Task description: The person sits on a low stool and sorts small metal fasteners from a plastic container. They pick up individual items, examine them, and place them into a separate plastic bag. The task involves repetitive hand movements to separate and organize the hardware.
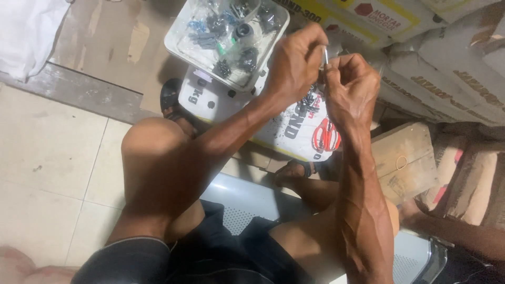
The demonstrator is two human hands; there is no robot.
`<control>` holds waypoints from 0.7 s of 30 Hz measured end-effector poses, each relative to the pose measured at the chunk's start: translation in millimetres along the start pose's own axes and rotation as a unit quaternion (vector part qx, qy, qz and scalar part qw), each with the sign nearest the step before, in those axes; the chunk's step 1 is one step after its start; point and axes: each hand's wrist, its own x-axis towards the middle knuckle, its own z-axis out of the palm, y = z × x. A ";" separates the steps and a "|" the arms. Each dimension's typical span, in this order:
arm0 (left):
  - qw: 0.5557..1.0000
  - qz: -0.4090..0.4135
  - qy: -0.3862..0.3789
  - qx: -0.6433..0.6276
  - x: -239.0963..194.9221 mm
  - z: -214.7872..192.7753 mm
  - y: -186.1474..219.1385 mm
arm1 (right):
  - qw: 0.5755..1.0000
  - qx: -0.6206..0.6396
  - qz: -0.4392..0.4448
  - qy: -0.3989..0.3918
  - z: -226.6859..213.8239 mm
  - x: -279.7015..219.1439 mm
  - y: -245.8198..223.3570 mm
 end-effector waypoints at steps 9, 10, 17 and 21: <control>0.998 0.068 -0.015 -0.002 -6.3 12.6 -5.9 | 0.979 0.180 0.096 -0.018 -3.2 1.2 -3.9; 0.998 0.067 -0.014 -0.002 -2.9 9.7 -2.4 | 0.979 0.179 0.097 -0.020 -8.4 0.7 -8.3; 0.999 -0.009 -0.026 -0.030 10.8 10.7 -11.0 | 0.983 0.158 -0.090 -0.035 -11.3 6.7 -1.3; 0.998 -0.012 -0.055 -0.034 11.4 -1.7 -3.3 | 0.982 0.165 -0.086 -0.033 0.6 7.7 15.5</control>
